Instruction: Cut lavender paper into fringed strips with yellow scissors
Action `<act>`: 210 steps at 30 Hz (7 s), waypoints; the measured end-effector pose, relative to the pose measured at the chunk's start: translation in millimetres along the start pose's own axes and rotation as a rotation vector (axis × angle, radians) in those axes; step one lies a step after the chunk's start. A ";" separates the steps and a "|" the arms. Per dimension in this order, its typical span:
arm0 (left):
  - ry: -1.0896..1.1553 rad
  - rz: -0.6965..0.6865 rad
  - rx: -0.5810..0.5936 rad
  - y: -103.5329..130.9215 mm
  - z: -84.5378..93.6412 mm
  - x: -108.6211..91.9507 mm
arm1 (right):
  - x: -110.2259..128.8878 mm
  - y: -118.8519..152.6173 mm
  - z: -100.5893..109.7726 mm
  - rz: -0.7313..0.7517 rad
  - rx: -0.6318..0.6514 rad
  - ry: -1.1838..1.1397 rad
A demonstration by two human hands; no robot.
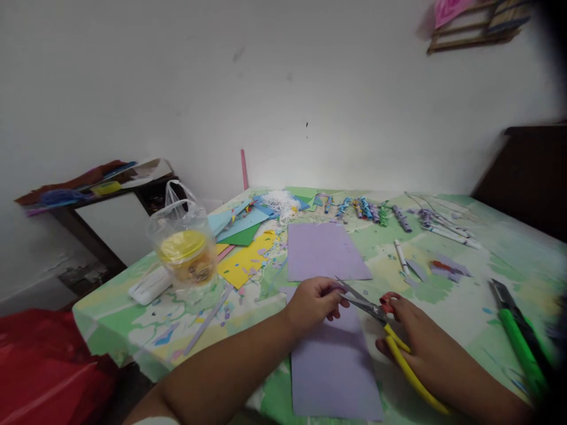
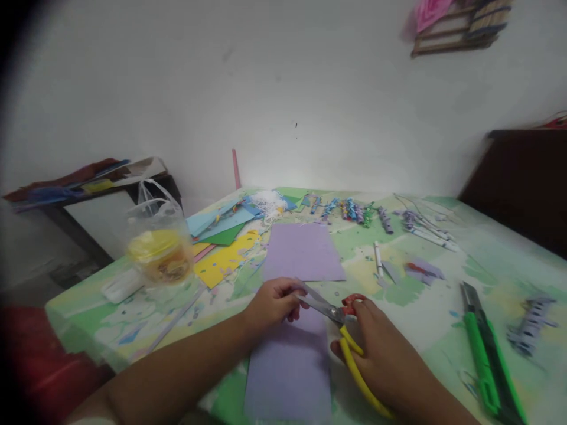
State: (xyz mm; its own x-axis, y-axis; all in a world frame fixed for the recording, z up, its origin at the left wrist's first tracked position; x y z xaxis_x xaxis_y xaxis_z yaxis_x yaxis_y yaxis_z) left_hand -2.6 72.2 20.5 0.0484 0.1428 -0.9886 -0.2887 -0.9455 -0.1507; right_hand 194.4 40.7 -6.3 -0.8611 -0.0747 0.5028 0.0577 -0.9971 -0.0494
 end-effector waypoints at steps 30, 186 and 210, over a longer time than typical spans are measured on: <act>-0.001 -0.140 0.064 14.4 -9.0 -1.3 | 10.9 7.0 1.4 0.022 0.043 0.000; -0.120 -0.134 0.163 17.9 -10.3 6.4 | 3.3 0.7 9.1 -0.008 0.177 0.004; 0.057 -0.068 0.217 15.2 -9.9 14.5 | 4.9 2.4 14.1 -0.079 0.200 0.109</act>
State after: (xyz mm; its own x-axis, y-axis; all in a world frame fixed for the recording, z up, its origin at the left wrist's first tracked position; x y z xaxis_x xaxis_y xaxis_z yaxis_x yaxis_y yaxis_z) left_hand 3.2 57.0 4.0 0.1268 0.1816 -0.9752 -0.4817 -0.8481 -0.2206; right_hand 197.5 37.7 8.2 -0.9157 -0.0052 0.4017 0.0776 -0.9834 0.1640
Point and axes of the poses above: each hand's wrist, its own y-axis away from the middle knuckle, its own z-axis out of the back of the hand, x = y × z, the point moved 3 cm from there along -y, towards the middle knuckle, and after that the axes turned 14 degrees about -z, right-handed, at the moved point
